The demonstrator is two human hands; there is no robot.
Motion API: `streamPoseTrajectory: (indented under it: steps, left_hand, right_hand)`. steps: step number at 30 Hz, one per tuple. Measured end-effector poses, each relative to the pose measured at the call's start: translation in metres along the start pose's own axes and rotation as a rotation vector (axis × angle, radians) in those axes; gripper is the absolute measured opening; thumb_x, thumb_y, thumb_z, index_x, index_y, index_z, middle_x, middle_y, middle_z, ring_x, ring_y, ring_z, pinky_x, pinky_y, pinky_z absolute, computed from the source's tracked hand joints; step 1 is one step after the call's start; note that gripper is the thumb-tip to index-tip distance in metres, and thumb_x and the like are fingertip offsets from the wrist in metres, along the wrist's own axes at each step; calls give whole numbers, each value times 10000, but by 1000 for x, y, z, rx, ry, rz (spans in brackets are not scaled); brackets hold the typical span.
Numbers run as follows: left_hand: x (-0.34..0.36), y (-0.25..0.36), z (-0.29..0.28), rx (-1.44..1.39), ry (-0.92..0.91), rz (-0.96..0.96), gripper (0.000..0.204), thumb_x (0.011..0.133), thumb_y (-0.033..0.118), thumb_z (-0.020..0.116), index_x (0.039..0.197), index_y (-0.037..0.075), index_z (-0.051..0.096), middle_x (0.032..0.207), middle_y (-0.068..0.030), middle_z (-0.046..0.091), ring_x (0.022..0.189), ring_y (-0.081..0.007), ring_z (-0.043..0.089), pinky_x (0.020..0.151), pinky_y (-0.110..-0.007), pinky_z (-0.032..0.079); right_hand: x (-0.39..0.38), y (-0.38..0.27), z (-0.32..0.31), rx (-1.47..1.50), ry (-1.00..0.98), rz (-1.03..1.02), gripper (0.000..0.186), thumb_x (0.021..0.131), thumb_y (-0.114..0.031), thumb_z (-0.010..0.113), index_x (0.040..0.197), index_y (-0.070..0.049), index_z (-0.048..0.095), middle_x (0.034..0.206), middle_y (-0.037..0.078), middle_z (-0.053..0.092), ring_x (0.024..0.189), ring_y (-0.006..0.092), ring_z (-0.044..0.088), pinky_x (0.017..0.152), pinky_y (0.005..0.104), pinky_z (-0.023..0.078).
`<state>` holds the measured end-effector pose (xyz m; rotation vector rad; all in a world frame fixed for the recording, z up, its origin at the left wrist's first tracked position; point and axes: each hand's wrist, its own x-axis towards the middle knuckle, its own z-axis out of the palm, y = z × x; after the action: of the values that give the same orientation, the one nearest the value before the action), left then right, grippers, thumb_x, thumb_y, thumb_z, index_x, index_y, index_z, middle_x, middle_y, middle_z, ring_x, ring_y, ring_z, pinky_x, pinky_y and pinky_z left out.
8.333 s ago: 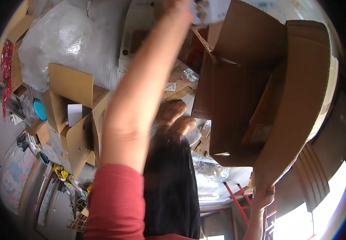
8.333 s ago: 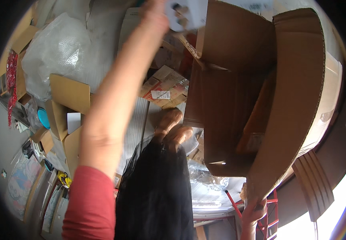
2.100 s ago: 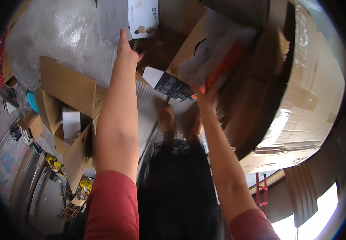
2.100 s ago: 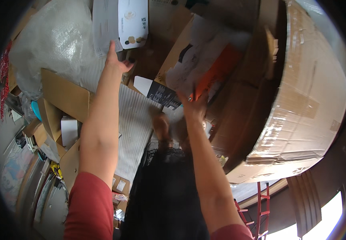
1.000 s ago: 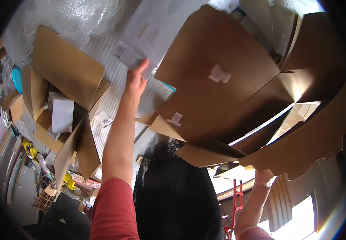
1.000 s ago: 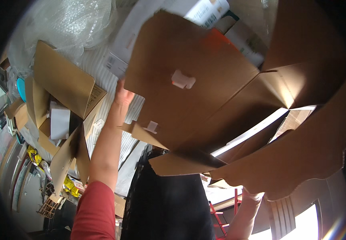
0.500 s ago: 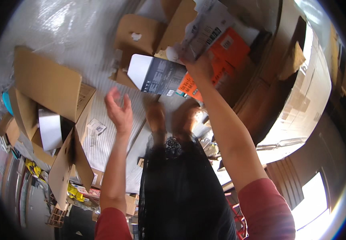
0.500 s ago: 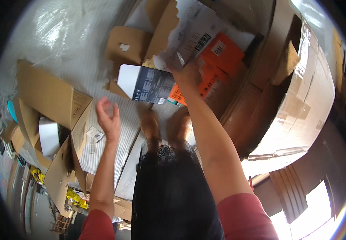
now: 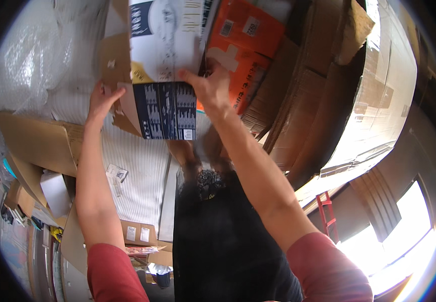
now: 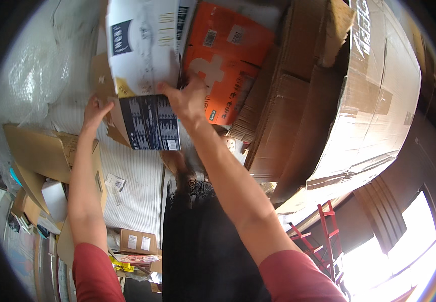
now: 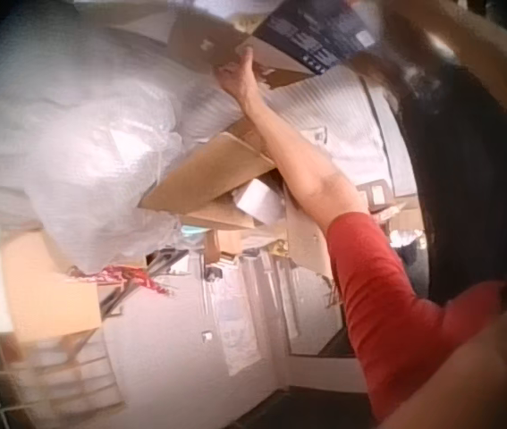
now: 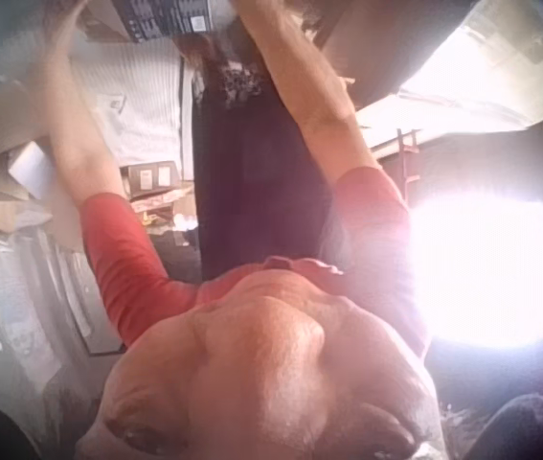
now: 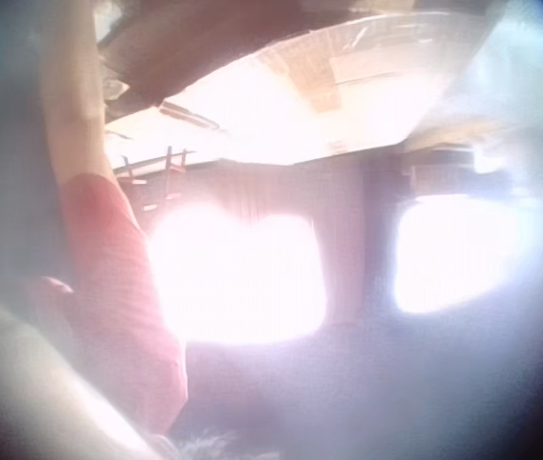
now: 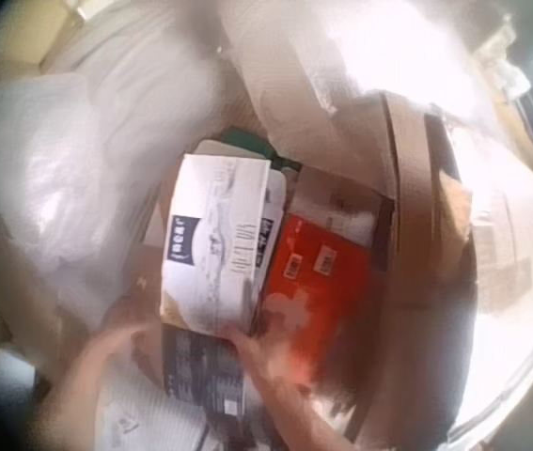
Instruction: The person uses a utility knife to cut open several cardboard boxes, removes packaging materials and smaller boxes from within them, and then handles various items including a white cloth-like object and a toy box.
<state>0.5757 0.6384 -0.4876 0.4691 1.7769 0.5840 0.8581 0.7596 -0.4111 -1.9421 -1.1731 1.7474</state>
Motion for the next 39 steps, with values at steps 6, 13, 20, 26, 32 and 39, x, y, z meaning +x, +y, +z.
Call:
streamPoseTrajectory:
  steps: [6,13,20,26,32,39]
  left_hand:
    - [-66,25,60,170,54,235,783,571,322,846,1156,-6,441,1106,-135,454,1024,-250,484,835,-347,444]
    - [-36,62,164,48,-206,242,566,661,385,761,1030,-9,588,1058,-174,597,980,-310,573,848,-363,449]
    - [-29,82,166,-116,-250,168,664,602,417,791,1080,3,590,1061,-177,615,1021,-281,575,873,-339,438]
    - [-43,107,157,75,-337,194,603,579,324,820,1053,15,611,1014,-134,638,977,-235,590,842,-313,449]
    - [-75,122,140,160,-103,242,509,564,232,818,994,25,643,933,-118,670,863,-225,637,796,-320,475]
    - [-41,102,58,-19,97,30,667,612,287,813,1108,-48,518,1058,-144,604,955,-233,575,867,-312,434]
  right_hand:
    - [-58,47,-49,89,367,-107,344,716,-113,728,994,10,568,859,51,592,733,106,511,688,241,429]
    - [-47,209,-129,322,628,206,481,891,-362,472,1282,-84,427,1179,77,514,1020,196,500,861,356,415]
    - [-41,180,-107,372,600,80,539,930,-345,422,1339,-7,323,1367,106,340,1183,217,385,983,322,318]
    - [-45,128,-90,498,539,178,527,909,-415,439,1303,-70,382,1270,65,424,1118,197,421,936,340,340]
    - [-42,154,-111,385,469,212,423,862,-366,535,1204,-120,496,1100,23,540,920,169,505,798,298,400]
    - [6,55,-43,-238,460,8,539,780,-429,639,1047,35,579,1014,177,624,913,276,589,809,346,437]
